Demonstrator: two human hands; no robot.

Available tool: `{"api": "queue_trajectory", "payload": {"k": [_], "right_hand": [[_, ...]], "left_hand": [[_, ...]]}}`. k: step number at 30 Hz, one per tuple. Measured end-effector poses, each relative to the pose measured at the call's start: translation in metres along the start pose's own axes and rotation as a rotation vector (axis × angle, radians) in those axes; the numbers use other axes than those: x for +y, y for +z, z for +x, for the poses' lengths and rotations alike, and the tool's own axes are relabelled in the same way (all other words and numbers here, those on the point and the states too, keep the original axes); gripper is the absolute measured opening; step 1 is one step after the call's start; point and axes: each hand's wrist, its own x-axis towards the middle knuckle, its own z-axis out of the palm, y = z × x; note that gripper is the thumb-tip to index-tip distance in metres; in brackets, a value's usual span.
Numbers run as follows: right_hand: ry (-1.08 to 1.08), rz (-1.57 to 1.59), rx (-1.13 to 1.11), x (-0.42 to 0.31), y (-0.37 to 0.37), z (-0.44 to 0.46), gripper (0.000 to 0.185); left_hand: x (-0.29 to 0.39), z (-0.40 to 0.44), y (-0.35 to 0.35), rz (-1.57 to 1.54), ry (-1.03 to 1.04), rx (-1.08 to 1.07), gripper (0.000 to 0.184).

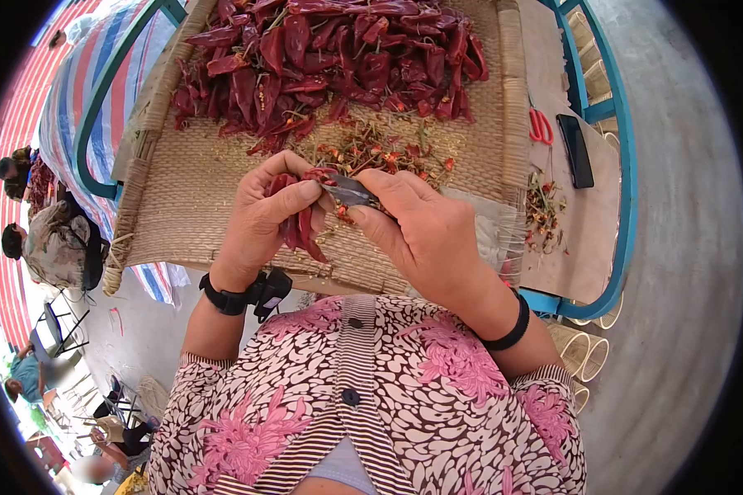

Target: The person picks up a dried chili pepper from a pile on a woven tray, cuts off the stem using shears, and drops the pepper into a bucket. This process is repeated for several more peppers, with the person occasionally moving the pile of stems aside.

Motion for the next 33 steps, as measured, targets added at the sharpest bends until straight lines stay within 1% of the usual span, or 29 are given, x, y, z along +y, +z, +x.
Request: {"api": "queue_trajectory", "payload": {"k": [3,5,8,10,12,15,16,17,18,21,24,27,30,33], "right_hand": [[0.017,-0.006,-0.018,0.001,0.001,0.000,0.032],[0.012,0.026,-0.046,0.003,0.000,0.001,0.032],[-0.001,0.128,-0.055,0.013,0.006,-0.001,0.030],[0.241,0.481,-0.167,0.014,0.004,-0.001,0.030],[0.744,1.092,-0.402,0.007,-0.008,0.005,0.032],[0.798,1.420,-0.313,0.005,-0.010,0.008,0.036],[0.756,1.316,-0.262,0.008,-0.008,0.007,0.038],[0.767,1.275,-0.230,0.010,-0.008,0.005,0.037],[0.779,1.238,-0.199,0.010,-0.009,0.002,0.036],[0.803,1.159,-0.150,0.014,-0.007,-0.004,0.035],[0.798,1.106,-0.129,0.016,0.000,-0.008,0.034],[0.775,1.072,-0.133,0.013,0.007,-0.006,0.034],[0.760,1.051,-0.146,0.008,0.011,-0.005,0.034],[0.752,1.055,-0.144,0.006,0.013,-0.004,0.033]], "left_hand": [[-0.002,-0.001,-0.001,0.015,0.008,0.010,0.011],[-0.003,-0.002,-0.001,0.040,0.023,0.012,0.011],[-0.004,-0.005,-0.004,0.107,-0.007,0.031,0.011],[-0.005,-0.006,-0.003,0.047,0.011,0.020,0.012],[-0.004,-0.008,-0.004,0.017,0.023,0.018,0.013],[0.001,-0.022,-0.015,0.041,0.011,0.040,0.015],[0.007,-0.036,-0.023,0.066,-0.001,0.050,0.015],[0.012,-0.048,-0.028,0.093,-0.017,0.064,0.016],[0.012,-0.059,-0.031,0.092,-0.065,0.135,0.018],[0.011,-0.113,-0.088,0.274,0.240,0.008,0.018],[0.006,-0.167,-0.141,0.461,-0.288,0.208,0.015],[-0.032,-0.173,-0.177,0.579,-0.602,0.562,0.022],[-0.131,-0.186,-0.249,0.772,-0.462,0.625,0.025],[-0.189,-0.183,-0.284,0.600,-0.586,0.874,0.024]]}}
